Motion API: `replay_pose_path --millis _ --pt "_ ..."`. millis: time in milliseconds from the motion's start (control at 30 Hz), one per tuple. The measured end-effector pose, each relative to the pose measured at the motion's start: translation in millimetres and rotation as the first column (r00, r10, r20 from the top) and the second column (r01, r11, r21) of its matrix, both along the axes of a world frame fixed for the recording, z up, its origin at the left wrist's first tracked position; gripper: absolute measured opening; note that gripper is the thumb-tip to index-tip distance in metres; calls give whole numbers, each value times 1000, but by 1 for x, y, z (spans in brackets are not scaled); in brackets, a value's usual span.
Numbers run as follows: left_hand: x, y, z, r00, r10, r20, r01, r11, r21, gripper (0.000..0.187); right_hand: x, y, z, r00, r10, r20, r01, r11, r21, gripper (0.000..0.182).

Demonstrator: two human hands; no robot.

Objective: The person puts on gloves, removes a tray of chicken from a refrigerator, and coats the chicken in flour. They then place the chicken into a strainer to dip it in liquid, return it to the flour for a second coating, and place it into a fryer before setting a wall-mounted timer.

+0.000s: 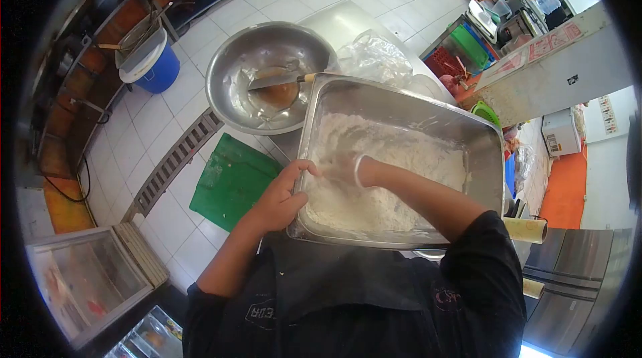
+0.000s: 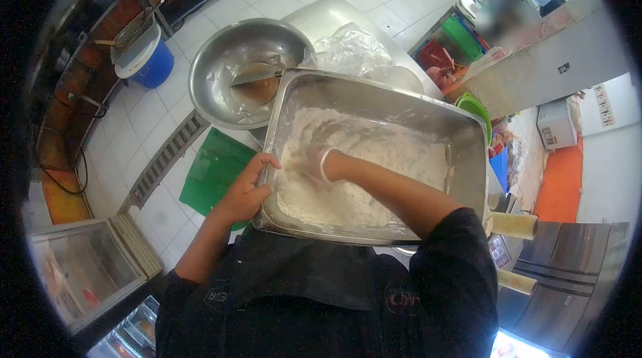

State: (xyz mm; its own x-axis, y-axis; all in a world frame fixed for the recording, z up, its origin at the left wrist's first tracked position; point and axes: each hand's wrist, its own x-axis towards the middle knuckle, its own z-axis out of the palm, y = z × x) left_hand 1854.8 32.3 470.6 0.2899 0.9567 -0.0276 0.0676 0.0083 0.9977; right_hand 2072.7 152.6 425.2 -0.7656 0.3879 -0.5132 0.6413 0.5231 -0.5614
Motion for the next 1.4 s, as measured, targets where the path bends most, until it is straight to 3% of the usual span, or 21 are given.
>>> replay_pose_path --millis 67,133,200,300,367,400,500,600,700,767,833,867,900,967,1033,1100,1167,1200,1267,1333,1400 --pt "-1 2 -3 1000 -2 -6 2 1000 -14 43 15 10 5 987 159 -10 -159 974 -163 41" --pt "-3 3 -7 999 -6 -52 4 999 -34 43 26 21 19 977 200 79 -186 970 -154 50" --pt "-2 3 -5 1000 0 -6 0 998 -62 42 20 20 81 970 -20 243 22 1000 -4 55" --pt "-1 3 -5 1000 -2 6 2 999 -38 41 35 18 67 937 -254 238 306 927 -215 47" --pt "-1 4 -5 1000 -3 -13 3 1000 -1 40 26 -21 45 963 -238 124 231 970 70 55" --pt "0 5 -5 1000 -2 -24 2 1000 16 40 16 -34 45 959 -240 151 226 968 107 58" --pt "1 6 1 999 -13 -37 13 1000 0 39 -15 -57 72 887 -258 383 278 961 3 67" --pt "2 5 3 999 -14 -40 15 1000 19 39 -13 -66 61 902 -335 274 361 931 -52 62" --pt "3 7 1 1000 -11 -23 12 998 61 40 0 -55 65 863 -462 203 503 754 -423 60" --pt "2 7 -5 1000 -17 -12 17 998 55 40 47 -43 5 938 -108 -330 95 994 -56 57" --pt "1 8 -12 999 -31 -12 31 999 19 40 65 -33 -8 851 -176 -495 130 984 -126 56" --pt "0 8 -14 999 -25 -20 26 998 49 40 64 -29 11 789 -486 -375 315 845 -433 56" --pt "0 9 -16 999 -24 -28 26 997 78 39 60 -25 29 668 -726 -162 465 578 -670 57" --pt "0 8 -16 999 -32 -35 34 997 72 39 47 -2 71 880 -447 163 462 883 -76 60" --pt "0 7 -13 999 -44 -30 44 999 3 39 49 4 76 853 -291 434 268 956 115 57" --pt "2 6 -8 999 -33 -6 33 999 8 39 61 1 54 842 -168 513 239 968 -77 46" --pt "3 5 -3 1000 -21 9 21 1000 6 39 58 -33 25 922 -95 375 178 964 -195 54" --pt "3 5 -2 1000 -16 12 16 1000 3 39 63 -57 -20 930 1 367 25 997 -68 53" --pt "4 5 -2 1000 -6 21 6 1000 12 39 50 -76 -30 928 -67 366 81 996 -24 52" --pt "3 7 -6 1000 4 31 -5 999 36 38 23 -76 41 884 -315 345 392 902 -182 50" --pt "2 7 -8 1000 -15 -8 15 1000 -7 38 28 -67 59 870 -427 246 489 810 -323 49"
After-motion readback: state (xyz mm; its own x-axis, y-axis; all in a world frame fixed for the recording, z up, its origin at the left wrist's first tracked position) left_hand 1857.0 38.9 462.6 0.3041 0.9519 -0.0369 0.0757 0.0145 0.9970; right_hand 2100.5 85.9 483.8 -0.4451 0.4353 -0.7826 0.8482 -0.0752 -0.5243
